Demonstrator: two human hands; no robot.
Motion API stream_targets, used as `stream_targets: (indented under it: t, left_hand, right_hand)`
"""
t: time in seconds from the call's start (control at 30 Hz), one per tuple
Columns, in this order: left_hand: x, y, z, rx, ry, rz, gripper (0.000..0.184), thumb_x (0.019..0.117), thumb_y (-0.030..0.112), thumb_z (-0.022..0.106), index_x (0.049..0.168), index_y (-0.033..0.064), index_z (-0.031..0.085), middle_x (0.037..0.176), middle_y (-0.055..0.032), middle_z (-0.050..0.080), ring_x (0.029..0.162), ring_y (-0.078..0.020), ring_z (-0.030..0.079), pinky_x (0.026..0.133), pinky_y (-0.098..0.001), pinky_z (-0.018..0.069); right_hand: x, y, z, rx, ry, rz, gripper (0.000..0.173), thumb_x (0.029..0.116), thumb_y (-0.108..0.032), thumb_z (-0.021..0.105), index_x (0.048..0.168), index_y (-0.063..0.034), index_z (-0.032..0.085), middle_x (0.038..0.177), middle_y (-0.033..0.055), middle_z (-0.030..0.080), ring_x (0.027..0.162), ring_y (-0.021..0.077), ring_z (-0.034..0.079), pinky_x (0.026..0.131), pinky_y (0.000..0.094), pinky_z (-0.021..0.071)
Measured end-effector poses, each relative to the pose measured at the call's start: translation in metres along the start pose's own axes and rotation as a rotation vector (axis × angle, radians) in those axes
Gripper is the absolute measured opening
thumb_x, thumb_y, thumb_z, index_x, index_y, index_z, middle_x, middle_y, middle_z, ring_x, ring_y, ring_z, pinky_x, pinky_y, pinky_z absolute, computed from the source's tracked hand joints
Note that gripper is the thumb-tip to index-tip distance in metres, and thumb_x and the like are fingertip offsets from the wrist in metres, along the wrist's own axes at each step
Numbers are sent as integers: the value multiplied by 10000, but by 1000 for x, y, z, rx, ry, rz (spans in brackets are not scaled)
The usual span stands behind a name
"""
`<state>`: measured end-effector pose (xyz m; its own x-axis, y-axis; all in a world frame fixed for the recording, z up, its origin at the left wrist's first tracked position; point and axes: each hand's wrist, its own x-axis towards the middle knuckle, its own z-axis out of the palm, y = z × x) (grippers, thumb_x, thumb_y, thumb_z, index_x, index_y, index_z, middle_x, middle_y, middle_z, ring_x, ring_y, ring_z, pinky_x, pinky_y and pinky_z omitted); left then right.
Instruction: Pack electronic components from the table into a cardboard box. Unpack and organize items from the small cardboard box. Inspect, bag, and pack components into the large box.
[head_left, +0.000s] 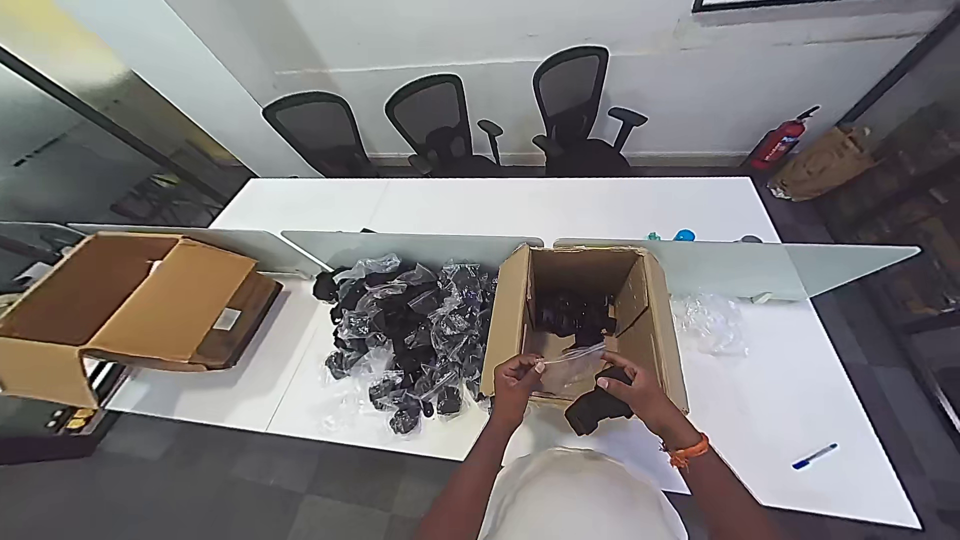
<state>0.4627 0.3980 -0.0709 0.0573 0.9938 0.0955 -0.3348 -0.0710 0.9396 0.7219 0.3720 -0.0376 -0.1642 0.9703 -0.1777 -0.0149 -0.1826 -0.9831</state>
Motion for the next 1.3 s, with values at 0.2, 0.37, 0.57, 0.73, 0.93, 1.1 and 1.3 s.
stream_targets:
  t: [0.2, 0.37, 0.57, 0.73, 0.93, 1.1, 1.3]
  left_hand:
    - [-10, 5, -7, -50, -54, -46, 54, 937, 30, 668, 965, 18, 713, 869, -51, 731, 715, -90, 665, 658, -266, 568]
    - [-14, 27, -7, 25, -104, -31, 177, 887, -17, 702, 1063, -24, 688, 954, -67, 742, 822, -121, 704, 764, -303, 601]
    - [-11, 53, 0, 128, -154, -23, 210, 857, -19, 767, 1057, -35, 705, 941, -75, 752, 787, -127, 717, 742, -301, 619]
    - [-11, 64, 4, 206, -150, 5, 181, 850, -27, 776, 1022, -26, 719, 926, -67, 760, 756, -114, 718, 702, -280, 620]
    - [-11, 57, 8, 241, -109, 94, 161, 843, -59, 753, 985, -22, 689, 922, -70, 747, 830, -150, 731, 789, -334, 633]
    - [-9, 50, 10, 348, -55, 113, 113, 849, -35, 739, 936, -5, 674, 874, -57, 736, 782, -136, 713, 749, -314, 621]
    - [-6, 63, 4, 321, -113, -29, 151, 896, -20, 728, 1039, -42, 683, 993, -110, 758, 825, -180, 740, 756, -343, 640]
  right_hand:
    - [-2, 3, 9, 62, 53, 82, 185, 940, -197, 726, 1049, -48, 729, 912, 69, 738, 813, 165, 708, 754, 337, 607]
    - [-6, -4, 13, 93, 68, 107, 174, 956, -209, 703, 981, -40, 733, 823, 71, 723, 730, 154, 690, 691, 329, 598]
    - [-12, -17, 22, -45, 51, -22, 144, 933, -215, 726, 954, -73, 739, 797, 39, 722, 704, 131, 687, 663, 306, 589]
    - [-16, -24, 24, -144, 98, -160, 131, 924, -232, 738, 918, -102, 732, 781, -6, 707, 678, 85, 663, 623, 260, 567]
    - [-17, -21, 24, -216, 115, -241, 171, 902, -284, 757, 879, -115, 734, 842, -11, 700, 724, 83, 654, 656, 253, 564]
    - [-13, -17, 25, -288, 148, -311, 215, 891, -335, 764, 874, -122, 737, 866, -18, 690, 787, 72, 652, 703, 244, 563]
    - [-8, -12, 18, -329, 163, -355, 226, 892, -338, 760, 915, -113, 753, 894, -15, 690, 812, 62, 650, 722, 236, 564]
